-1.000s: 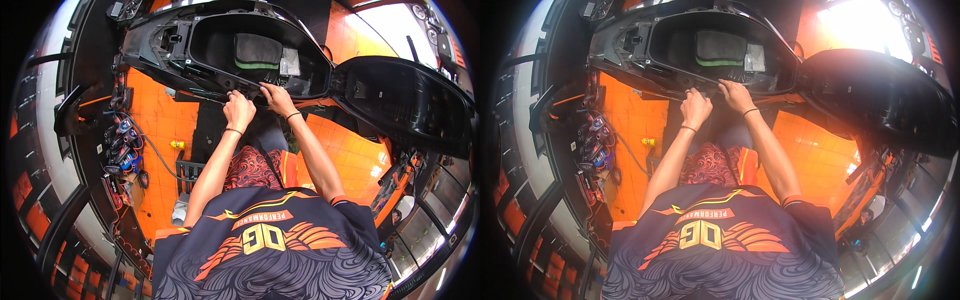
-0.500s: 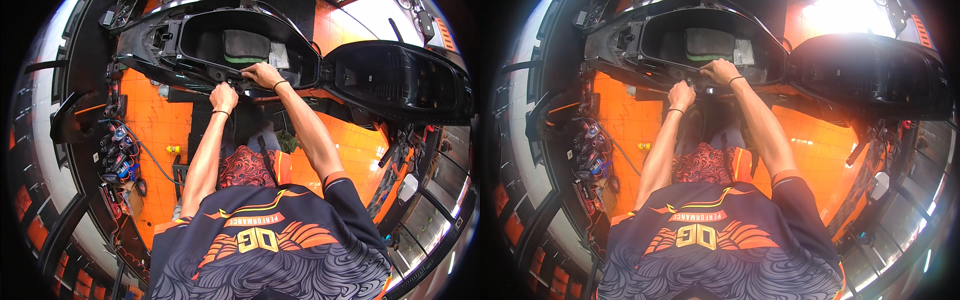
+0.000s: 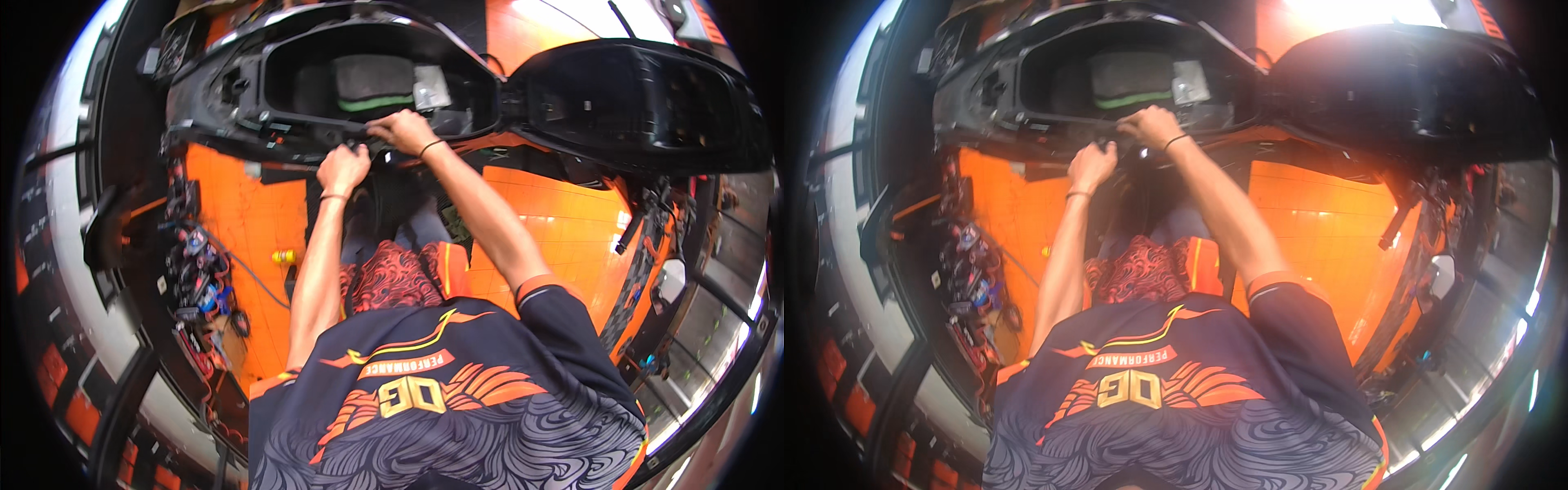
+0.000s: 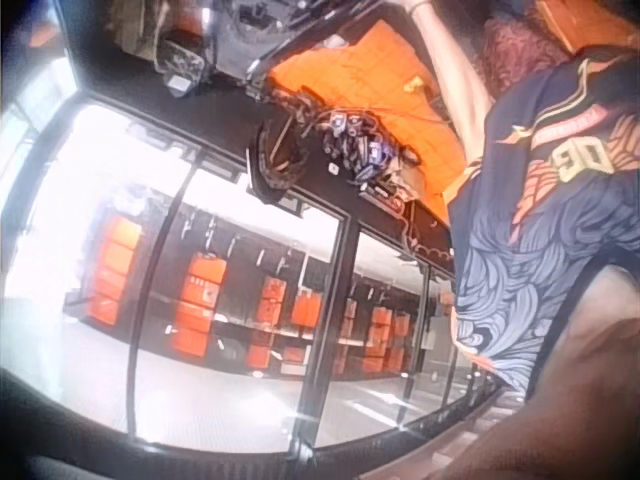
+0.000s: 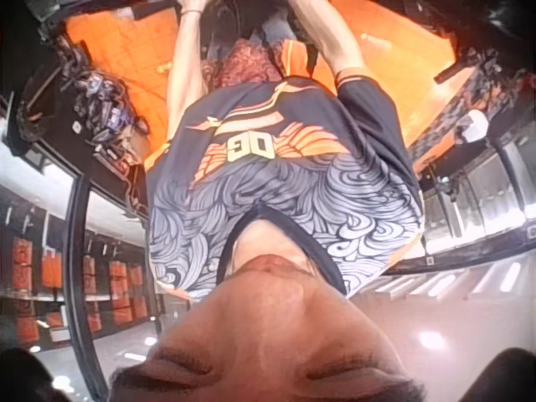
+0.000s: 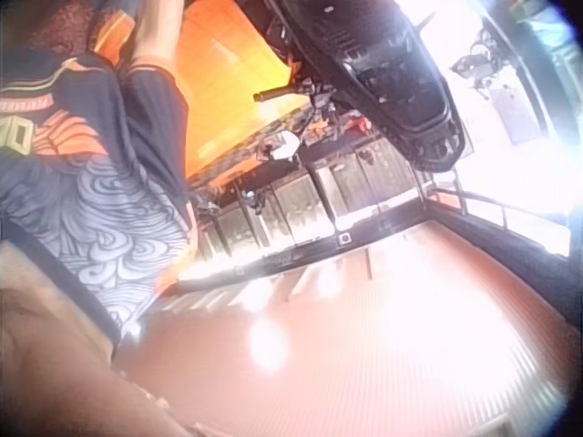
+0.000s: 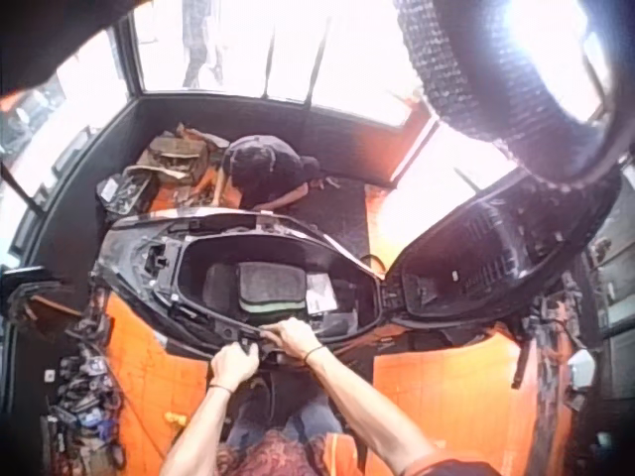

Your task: The person works on the under-seat compartment of a scooter, using a screwdriver to tighten screws and a cloth to wipe the interior. They then place the seat back onto the scooter and secure it by tightening screws around the edges.

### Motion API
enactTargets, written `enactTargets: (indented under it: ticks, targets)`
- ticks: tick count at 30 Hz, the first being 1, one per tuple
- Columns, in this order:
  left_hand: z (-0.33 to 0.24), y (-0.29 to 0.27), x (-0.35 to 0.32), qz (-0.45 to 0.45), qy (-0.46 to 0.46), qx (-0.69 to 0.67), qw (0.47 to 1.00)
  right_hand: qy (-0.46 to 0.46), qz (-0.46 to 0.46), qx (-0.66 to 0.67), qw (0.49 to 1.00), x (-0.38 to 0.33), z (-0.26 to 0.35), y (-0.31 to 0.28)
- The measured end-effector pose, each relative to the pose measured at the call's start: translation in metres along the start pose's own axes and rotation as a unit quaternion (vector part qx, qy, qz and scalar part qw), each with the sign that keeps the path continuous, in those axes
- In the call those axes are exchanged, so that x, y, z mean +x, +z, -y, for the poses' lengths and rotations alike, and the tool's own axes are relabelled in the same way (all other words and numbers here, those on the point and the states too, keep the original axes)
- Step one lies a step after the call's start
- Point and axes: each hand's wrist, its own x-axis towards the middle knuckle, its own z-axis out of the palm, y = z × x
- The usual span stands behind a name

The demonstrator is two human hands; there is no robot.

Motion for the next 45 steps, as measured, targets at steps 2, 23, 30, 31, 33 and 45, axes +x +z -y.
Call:
enactTargets:
  ticks: [2,23,30,31,33,45]
  targets:
    - [-0.005,-0.007,0.002,0.030,-0.035,-0.012,0.999,0.019,0.014,0.001,1.000,-0.002,0.000,0.002]
    - [-0.027,-0.010,0.013,0.065,-0.159,-0.009,0.985,0.065,-0.132,0.059,0.987,-0.084,-0.050,0.032]
    - [-0.030,-0.007,0.010,0.002,-0.235,-0.016,0.972,0.095,0.095,-0.003,0.991,-0.024,-0.117,0.022]
    - [-0.030,-0.005,0.008,-0.011,-0.250,-0.011,0.968,0.068,0.135,-0.085,0.985,-0.015,-0.129,0.024]
    - [-0.032,0.001,0.007,-0.036,-0.278,-0.011,0.960,-0.078,0.163,-0.185,0.966,0.010,-0.149,0.030]
    - [-0.016,0.009,-0.002,-0.115,-0.350,0.042,0.929,-0.208,0.232,-0.331,0.891,0.012,-0.321,0.032]
